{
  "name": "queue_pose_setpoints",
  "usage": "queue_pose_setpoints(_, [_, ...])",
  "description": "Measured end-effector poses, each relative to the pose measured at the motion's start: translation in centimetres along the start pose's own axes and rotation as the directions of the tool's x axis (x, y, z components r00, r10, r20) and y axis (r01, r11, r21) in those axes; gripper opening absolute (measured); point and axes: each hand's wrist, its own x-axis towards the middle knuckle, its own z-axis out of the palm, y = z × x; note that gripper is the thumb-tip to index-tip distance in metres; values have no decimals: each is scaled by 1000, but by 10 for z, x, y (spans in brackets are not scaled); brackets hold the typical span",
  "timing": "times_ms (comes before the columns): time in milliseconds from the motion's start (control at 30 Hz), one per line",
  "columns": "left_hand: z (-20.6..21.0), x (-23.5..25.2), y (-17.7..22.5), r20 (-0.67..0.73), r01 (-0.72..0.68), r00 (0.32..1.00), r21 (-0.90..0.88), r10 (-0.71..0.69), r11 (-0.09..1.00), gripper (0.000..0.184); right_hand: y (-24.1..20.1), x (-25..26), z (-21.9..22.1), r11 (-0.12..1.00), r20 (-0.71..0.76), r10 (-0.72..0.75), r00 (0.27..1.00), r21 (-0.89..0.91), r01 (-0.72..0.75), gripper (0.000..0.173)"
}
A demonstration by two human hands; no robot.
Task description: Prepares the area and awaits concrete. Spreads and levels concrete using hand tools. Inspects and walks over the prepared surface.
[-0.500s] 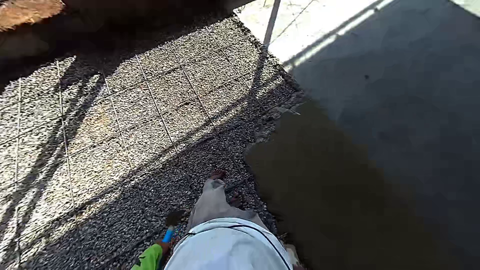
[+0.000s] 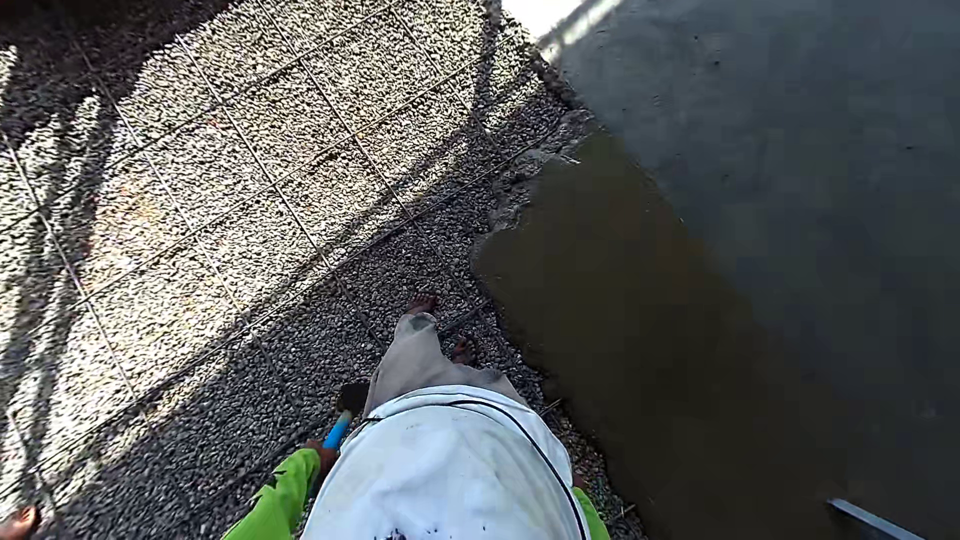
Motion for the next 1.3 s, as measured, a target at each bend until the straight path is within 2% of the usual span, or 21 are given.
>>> queue_pose_setpoints(67, [-5,-1,0,-17,-1,1000,-18,1,1000,56,-17,-14,-12,1000,16,-8,1000,-19,8,45])
queue_pose_setpoints(100, [-7,-1,0,-24,-2,1000,-36,1,999,56,-18,-14,-9,999,-28,-34,999,-35,33,45])
queue_pose_setpoints(167, [-9,-3,0,-45,15,999,-112,-20,994,55,-1,4,17,990,-256,-132,957,2,138,42])
queue_pose_setpoints(233, [-13,-9,1,-60,25,997,-195,-38,981,54,5,17,11,995,-113,-59,992,79,68,44])
queue_pose_setpoints(300, [-12,-10,-1,-90,9,995,-278,-35,961,52,7,24,4,997,-22,1,1000,72,1,47])
queue_pose_setpoints(333, [-12,-8,-1,-100,3,994,-302,-35,953,53,6,24,3,997,-8,-18,1000,76,18,49])
queue_pose_setpoints(400, [-12,-7,-1,-105,1,994,-323,-36,946,52,8,20,16,984,-187,-92,978,132,118,46])
queue_pose_setpoints(433, [-13,-5,-1,-103,3,994,-324,-39,946,52,-5,5,7,983,-176,-81,981,148,107,45])
queue_pose_setpoints(500, [-12,-6,0,-97,12,994,-342,-48,939,53,-31,-21,-23,997,38,-33,999,65,30,46])
queue_pose_setpoints(533, [-12,-10,1,-92,15,994,-358,-52,934,52,-24,-14,-15,999,21,-46,999,15,46,46])
queue_pose_setpoints(567, [-11,-11,0,-90,17,995,-365,-53,931,53,3,10,17,994,-166,-106,980,18,110,44])
queue_pose_setpoints(600, [-10,-8,-2,-91,11,995,-364,-47,931,53,40,47,58,981,-388,-152,909,55,188,42])
queue_pose_setpoints(633, [-10,-5,-2,-95,1,995,-360,-37,933,52,62,73,70,993,-311,-88,946,45,107,45])
queue_pose_setpoints(667, [-9,0,-1,-103,-10,994,-350,-28,937,52,74,90,71,1000,-175,4,985,30,2,50])
queue_pose_setpoints(733, [-6,10,-3,-109,-20,994,-336,-18,942,53,88,107,73,997,-85,65,994,45,-61,56])
queue_pose_setpoints(800, [-6,14,-4,-105,-18,994,-318,-17,948,53,90,107,73,995,-72,67,995,76,-61,56])
queue_pose_setpoints(900, [-4,22,-4,-122,-26,993,-279,-9,960,56,97,111,78,971,-38,158,987,190,-148,53])
queue_pose_setpoints(1033, [-7,9,-2,-136,-46,991,-307,4,951,52,101,113,87,925,-63,219,974,332,-186,48])
queue_pose_setpoints(1300, [-6,13,-8,-139,-50,990,-339,2,940,51,97,105,87,923,-91,204,975,349,-160,51])
